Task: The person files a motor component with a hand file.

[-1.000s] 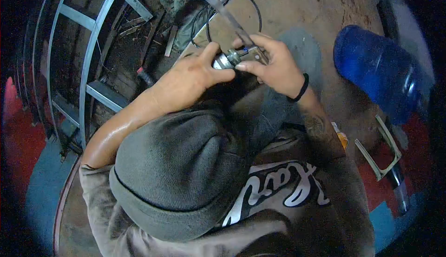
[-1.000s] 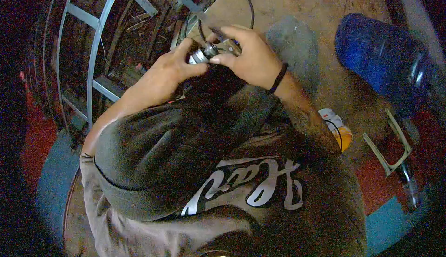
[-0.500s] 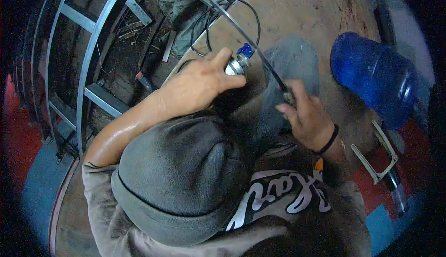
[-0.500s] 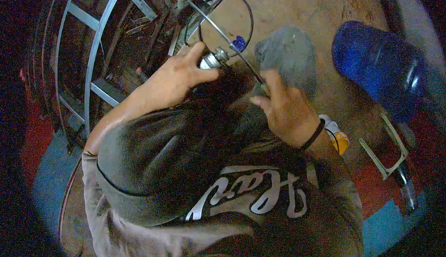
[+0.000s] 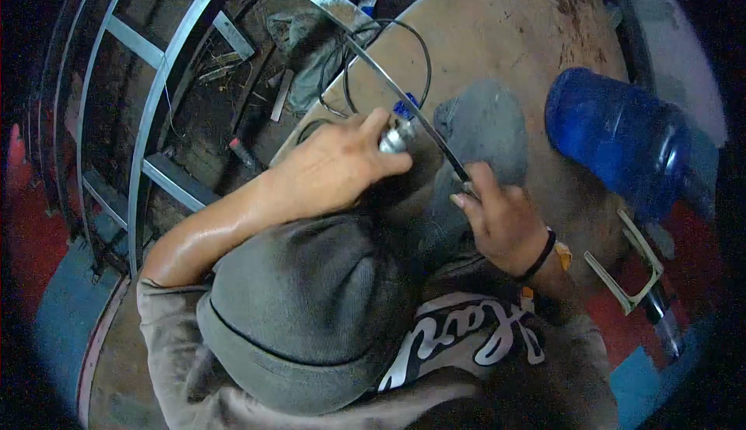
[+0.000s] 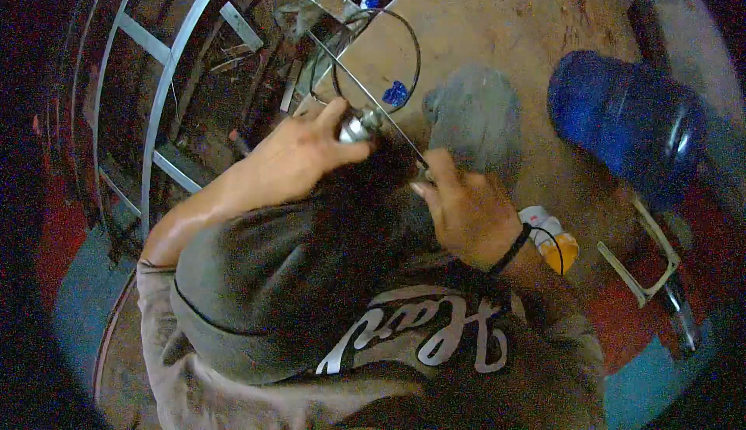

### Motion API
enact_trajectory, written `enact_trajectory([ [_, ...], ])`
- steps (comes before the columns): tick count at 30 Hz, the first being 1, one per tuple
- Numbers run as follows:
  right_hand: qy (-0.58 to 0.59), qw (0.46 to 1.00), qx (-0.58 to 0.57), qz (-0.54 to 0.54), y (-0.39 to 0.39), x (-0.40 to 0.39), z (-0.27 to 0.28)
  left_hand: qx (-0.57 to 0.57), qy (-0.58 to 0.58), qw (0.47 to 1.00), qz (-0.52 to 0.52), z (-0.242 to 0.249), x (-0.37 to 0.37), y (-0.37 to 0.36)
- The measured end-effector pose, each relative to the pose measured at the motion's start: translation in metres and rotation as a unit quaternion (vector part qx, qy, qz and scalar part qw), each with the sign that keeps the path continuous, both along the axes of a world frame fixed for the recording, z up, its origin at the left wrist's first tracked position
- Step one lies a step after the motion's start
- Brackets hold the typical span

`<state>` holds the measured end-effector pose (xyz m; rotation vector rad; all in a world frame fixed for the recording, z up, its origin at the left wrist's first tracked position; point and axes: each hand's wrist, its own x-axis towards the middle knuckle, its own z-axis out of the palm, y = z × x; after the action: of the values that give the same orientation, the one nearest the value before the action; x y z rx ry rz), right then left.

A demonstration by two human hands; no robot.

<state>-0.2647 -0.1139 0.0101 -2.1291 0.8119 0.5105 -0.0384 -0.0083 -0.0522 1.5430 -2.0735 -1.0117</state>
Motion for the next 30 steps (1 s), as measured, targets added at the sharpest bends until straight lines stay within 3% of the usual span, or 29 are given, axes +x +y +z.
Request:
enact_trajectory([
  [5, -0.100, 0.990, 0.021, -0.099, -0.004, 0.014, 0.016, -0.026, -0.079, 0.996, -0.013, 0.022, 0.012, -0.001],
  [10, -0.219, 0.970, -0.042, -0.099, -0.012, 0.027, 0.003, -0.058, -0.097, 0.994, 0.009, 0.015, 0.012, -0.006],
  [12, -0.181, 0.974, 0.024, -0.133, -0.012, 0.028, 0.009, -0.067, -0.070, 0.995, 0.016, 0.010, 0.010, -0.007],
  [16, -0.120, 0.984, 0.016, -0.129, -0.001, 0.003, 0.002, -0.064, -0.004, 0.997, 0.046, 0.001, 0.005, -0.014],
  [19, -0.136, 0.981, -0.018, -0.140, 0.006, -0.018, -0.006, -0.009, 0.120, 0.986, 0.112, -0.004, -0.005, -0.015],
  [24, -0.082, 0.992, -0.052, -0.075, 0.013, -0.038, -0.011, 0.003, 0.131, 0.986, 0.107, -0.015, -0.009, -0.010],
  [27, -0.077, 0.994, -0.005, -0.072, 0.011, -0.035, -0.009, -0.004, 0.139, 0.987, 0.081, -0.012, -0.011, -0.010],
  [30, -0.064, 0.996, -0.056, -0.038, 0.009, -0.037, -0.009, 0.010, 0.139, 0.989, 0.048, -0.008, -0.015, -0.009],
])
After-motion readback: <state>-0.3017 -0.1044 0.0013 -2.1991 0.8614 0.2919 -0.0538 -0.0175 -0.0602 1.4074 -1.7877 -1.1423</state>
